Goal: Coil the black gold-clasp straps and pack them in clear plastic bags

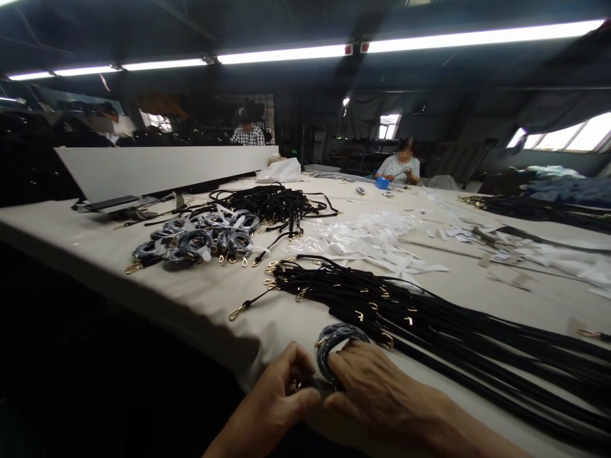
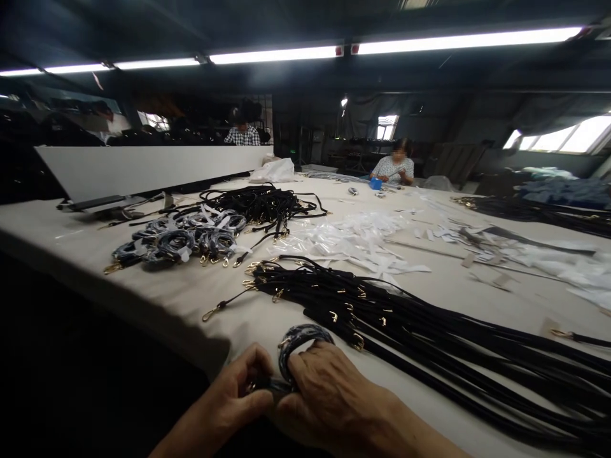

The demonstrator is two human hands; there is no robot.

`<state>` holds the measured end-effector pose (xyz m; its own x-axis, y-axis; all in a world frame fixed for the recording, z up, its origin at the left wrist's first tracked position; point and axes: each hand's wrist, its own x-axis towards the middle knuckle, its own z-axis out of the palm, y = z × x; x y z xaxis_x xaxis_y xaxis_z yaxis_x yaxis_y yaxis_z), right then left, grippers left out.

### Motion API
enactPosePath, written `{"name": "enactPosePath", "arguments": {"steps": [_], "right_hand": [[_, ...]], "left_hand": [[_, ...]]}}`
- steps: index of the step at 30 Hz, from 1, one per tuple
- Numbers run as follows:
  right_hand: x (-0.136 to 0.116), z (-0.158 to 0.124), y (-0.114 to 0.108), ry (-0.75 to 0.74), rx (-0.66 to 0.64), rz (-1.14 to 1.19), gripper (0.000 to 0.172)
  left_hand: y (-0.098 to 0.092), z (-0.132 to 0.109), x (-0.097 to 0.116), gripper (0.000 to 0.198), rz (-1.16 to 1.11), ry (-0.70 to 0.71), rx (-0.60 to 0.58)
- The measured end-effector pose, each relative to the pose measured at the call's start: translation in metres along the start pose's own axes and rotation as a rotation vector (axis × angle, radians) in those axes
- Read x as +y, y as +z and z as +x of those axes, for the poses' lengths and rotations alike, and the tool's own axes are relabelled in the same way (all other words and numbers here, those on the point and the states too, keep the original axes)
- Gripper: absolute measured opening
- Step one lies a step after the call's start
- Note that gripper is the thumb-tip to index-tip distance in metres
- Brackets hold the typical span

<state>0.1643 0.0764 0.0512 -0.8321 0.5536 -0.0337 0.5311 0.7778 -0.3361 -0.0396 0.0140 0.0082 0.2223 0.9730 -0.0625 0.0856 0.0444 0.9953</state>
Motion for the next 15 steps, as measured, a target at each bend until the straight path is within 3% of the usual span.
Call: {"name": "enactPosePath", "arguments": {"steps": [3, 7, 11, 15], "right_hand": [[0.007, -0.006, 0.0, 0.038, -0.055, -0.061, 0.017], [0.013, -0.011, 0.002, 0.052, -0.097, -0.116, 0.021], [0.015, -0.011, 0.003, 0.056, -0.137, -0.132, 0.019], [0.016, -0.007, 0.004, 0.006, -0.147, -0.147, 0.022]], "left_hand": [[0.0, 0.005, -0.001, 0.006, 0.275, 0.091, 0.022], [0.005, 0.013, -0.01, 0.015, 0.749, 0.314, 0.111], [0.011, 0.019, -0.02, 0.034, 0.884, 0.57, 0.148], [0.011, 0.025, -0.023, 0.033, 0.95, 0.733, 0.104]]}}
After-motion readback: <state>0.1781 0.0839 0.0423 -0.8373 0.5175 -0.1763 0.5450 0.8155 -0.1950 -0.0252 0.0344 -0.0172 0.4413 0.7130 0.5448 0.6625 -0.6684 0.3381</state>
